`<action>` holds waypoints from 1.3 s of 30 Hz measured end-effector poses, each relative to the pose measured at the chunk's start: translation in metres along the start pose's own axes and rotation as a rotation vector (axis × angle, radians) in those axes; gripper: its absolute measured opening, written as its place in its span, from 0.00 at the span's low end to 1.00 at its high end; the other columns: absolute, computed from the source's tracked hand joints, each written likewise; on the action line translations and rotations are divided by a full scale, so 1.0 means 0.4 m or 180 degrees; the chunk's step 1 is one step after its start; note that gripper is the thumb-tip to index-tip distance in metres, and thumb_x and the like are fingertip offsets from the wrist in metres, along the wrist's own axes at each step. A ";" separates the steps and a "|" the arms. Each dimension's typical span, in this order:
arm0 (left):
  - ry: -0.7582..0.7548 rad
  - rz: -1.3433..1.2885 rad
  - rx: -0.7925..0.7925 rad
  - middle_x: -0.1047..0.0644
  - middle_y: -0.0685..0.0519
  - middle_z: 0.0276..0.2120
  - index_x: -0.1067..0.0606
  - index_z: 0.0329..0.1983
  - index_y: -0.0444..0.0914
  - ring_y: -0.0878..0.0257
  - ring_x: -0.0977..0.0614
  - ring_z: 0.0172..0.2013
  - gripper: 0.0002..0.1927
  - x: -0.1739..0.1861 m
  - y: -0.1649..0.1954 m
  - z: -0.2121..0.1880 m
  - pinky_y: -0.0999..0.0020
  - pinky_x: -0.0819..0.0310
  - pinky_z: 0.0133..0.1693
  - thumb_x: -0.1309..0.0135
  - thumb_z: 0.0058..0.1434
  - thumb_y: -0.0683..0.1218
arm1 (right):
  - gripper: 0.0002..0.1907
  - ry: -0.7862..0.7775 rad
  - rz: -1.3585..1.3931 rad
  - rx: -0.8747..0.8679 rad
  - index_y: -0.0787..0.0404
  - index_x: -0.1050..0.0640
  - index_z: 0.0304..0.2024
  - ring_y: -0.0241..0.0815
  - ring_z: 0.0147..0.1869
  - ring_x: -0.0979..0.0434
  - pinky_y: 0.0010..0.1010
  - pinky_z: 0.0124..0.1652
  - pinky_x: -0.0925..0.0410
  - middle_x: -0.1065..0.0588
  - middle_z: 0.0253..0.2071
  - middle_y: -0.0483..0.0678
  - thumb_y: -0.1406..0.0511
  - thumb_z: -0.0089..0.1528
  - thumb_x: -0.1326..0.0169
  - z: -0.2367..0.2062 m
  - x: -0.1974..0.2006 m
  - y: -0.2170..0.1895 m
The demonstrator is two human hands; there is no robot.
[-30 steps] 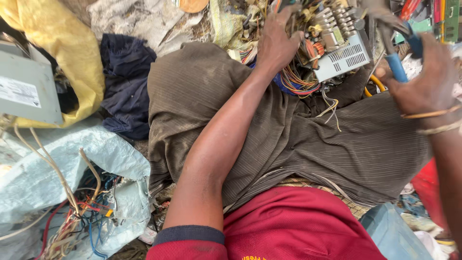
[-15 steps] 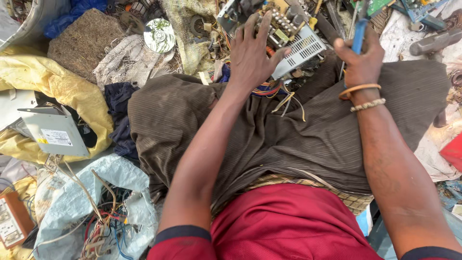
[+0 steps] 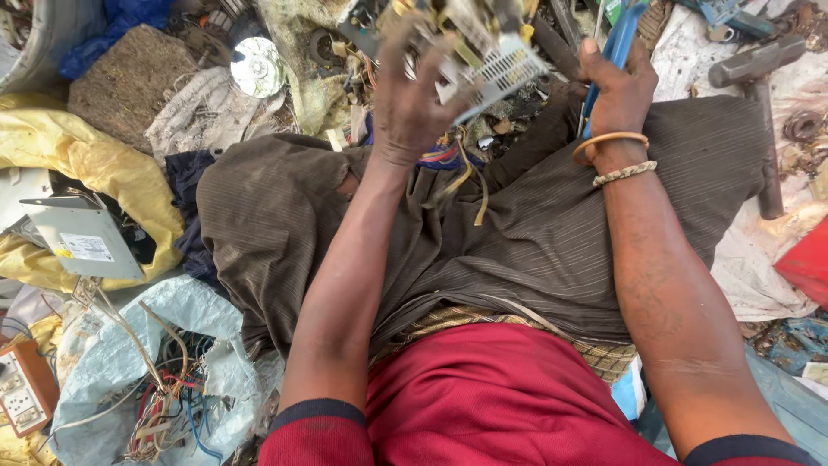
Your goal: The person dismantles a computer power supply unit using a screwdriver and pliers. They remove screws, cut wires, and separate the metal casing from the internal circuit board and components.
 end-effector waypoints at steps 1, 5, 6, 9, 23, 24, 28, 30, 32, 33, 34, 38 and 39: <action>0.0154 -0.0121 0.0255 0.39 0.44 0.66 0.31 0.61 0.45 0.48 0.33 0.67 0.34 0.011 -0.012 0.000 0.54 0.30 0.70 0.26 0.60 0.60 | 0.27 -0.0011 0.0115 -0.0082 0.68 0.27 0.60 0.37 0.39 0.21 0.29 0.38 0.25 0.21 0.40 0.47 0.62 0.66 0.31 0.001 0.002 0.003; 0.0893 -0.0580 0.1346 0.34 0.48 0.65 0.32 0.64 0.42 0.51 0.32 0.69 0.35 0.062 -0.074 -0.020 0.54 0.30 0.72 0.30 0.60 0.59 | 0.26 0.0029 -0.0231 -0.0189 0.65 0.24 0.61 0.35 0.40 0.20 0.26 0.38 0.25 0.20 0.42 0.46 0.59 0.66 0.32 0.003 0.009 0.015; 0.1090 -0.0689 0.1666 0.33 0.49 0.64 0.32 0.66 0.39 0.51 0.32 0.69 0.38 0.074 -0.088 -0.037 0.53 0.30 0.72 0.31 0.60 0.60 | 0.26 -0.0022 -0.0254 -0.0104 0.65 0.24 0.61 0.35 0.40 0.21 0.26 0.39 0.26 0.21 0.41 0.46 0.60 0.66 0.31 0.003 0.007 0.015; 0.1202 -0.0534 0.2413 0.27 0.51 0.58 0.28 0.62 0.43 0.56 0.26 0.63 0.29 0.098 -0.106 -0.090 0.57 0.28 0.67 0.39 0.65 0.62 | 0.28 -0.0246 -0.0338 0.0288 0.66 0.26 0.62 0.35 0.43 0.22 0.27 0.42 0.27 0.22 0.43 0.46 0.61 0.66 0.30 -0.001 -0.006 0.005; 0.1027 -0.0154 0.2437 0.33 0.51 0.50 0.31 0.44 0.42 0.53 0.29 0.58 0.30 0.042 0.014 -0.161 0.52 0.29 0.60 0.35 0.56 0.68 | 0.22 -0.0823 -0.0851 0.0458 0.72 0.24 0.62 0.39 0.42 0.20 0.28 0.41 0.25 0.22 0.42 0.50 0.63 0.73 0.32 -0.013 -0.003 0.031; 0.0972 -0.0031 0.2373 0.34 0.51 0.50 0.32 0.43 0.43 0.51 0.31 0.59 0.30 0.046 0.018 -0.158 0.50 0.30 0.60 0.35 0.56 0.67 | 0.24 -0.0678 -0.0766 0.0215 0.70 0.25 0.62 0.38 0.41 0.19 0.29 0.41 0.25 0.22 0.42 0.49 0.62 0.71 0.32 -0.005 0.010 0.047; 0.0784 -0.0179 0.2331 0.35 0.51 0.46 0.33 0.41 0.43 0.54 0.28 0.54 0.31 0.073 0.013 -0.143 0.52 0.26 0.52 0.34 0.56 0.68 | 0.30 -0.0303 -0.0627 0.0084 0.68 0.29 0.66 0.43 0.48 0.18 0.36 0.51 0.24 0.20 0.48 0.52 0.61 0.68 0.31 0.018 0.025 0.045; 0.0600 -0.0251 0.2357 0.36 0.50 0.44 0.33 0.41 0.42 0.56 0.26 0.48 0.31 0.090 0.007 -0.135 0.54 0.25 0.46 0.33 0.56 0.68 | 0.35 -0.0057 -0.1739 0.1184 0.71 0.33 0.67 0.53 0.57 0.23 0.42 0.59 0.28 0.24 0.55 0.61 0.61 0.66 0.31 0.000 0.004 -0.023; 0.0364 -0.0246 0.2371 0.35 0.51 0.42 0.34 0.42 0.41 0.58 0.25 0.43 0.31 0.103 0.003 -0.128 0.56 0.25 0.42 0.33 0.57 0.67 | 0.39 -0.0058 -0.3246 0.2433 0.74 0.37 0.67 0.63 0.65 0.30 0.47 0.64 0.34 0.31 0.62 0.68 0.59 0.64 0.34 -0.061 -0.056 -0.092; 0.0262 -0.0253 0.2352 0.34 0.52 0.40 0.34 0.42 0.41 0.59 0.25 0.40 0.31 0.106 0.001 -0.123 0.56 0.25 0.40 0.33 0.58 0.67 | 0.40 -0.0242 -0.3642 0.2769 0.74 0.39 0.68 0.67 0.69 0.31 0.48 0.67 0.35 0.33 0.65 0.69 0.59 0.64 0.36 -0.094 -0.092 -0.117; 0.0276 -0.0072 0.2185 0.34 0.51 0.40 0.34 0.41 0.40 0.58 0.25 0.39 0.33 0.113 0.004 -0.116 0.56 0.26 0.39 0.31 0.55 0.67 | 0.40 -0.0809 -0.3515 0.2770 0.72 0.37 0.68 0.68 0.69 0.31 0.49 0.67 0.36 0.32 0.64 0.68 0.58 0.63 0.34 -0.131 -0.130 -0.128; 0.0259 0.0175 0.1845 0.32 0.50 0.40 0.34 0.42 0.40 0.55 0.22 0.39 0.32 0.116 0.010 -0.105 0.56 0.25 0.35 0.28 0.52 0.61 | 0.27 -0.2501 -0.4030 0.2848 0.60 0.21 0.51 0.60 0.57 0.25 0.49 0.56 0.32 0.25 0.53 0.59 0.56 0.53 0.30 -0.276 -0.282 -0.101; 0.0264 0.0130 0.1820 0.32 0.50 0.40 0.33 0.43 0.40 0.55 0.21 0.39 0.29 0.114 0.009 -0.106 0.57 0.24 0.35 0.28 0.53 0.58 | 0.22 -0.2397 -0.4038 0.3054 0.60 0.20 0.51 0.57 0.58 0.24 0.45 0.56 0.30 0.24 0.53 0.56 0.59 0.57 0.32 -0.290 -0.296 -0.106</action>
Point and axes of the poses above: each hand's wrist, its own z-axis towards the middle knuckle, its own x-axis out of the back of the hand, y = z × x, the point moved 4 cm from there along z, towards the middle knuckle
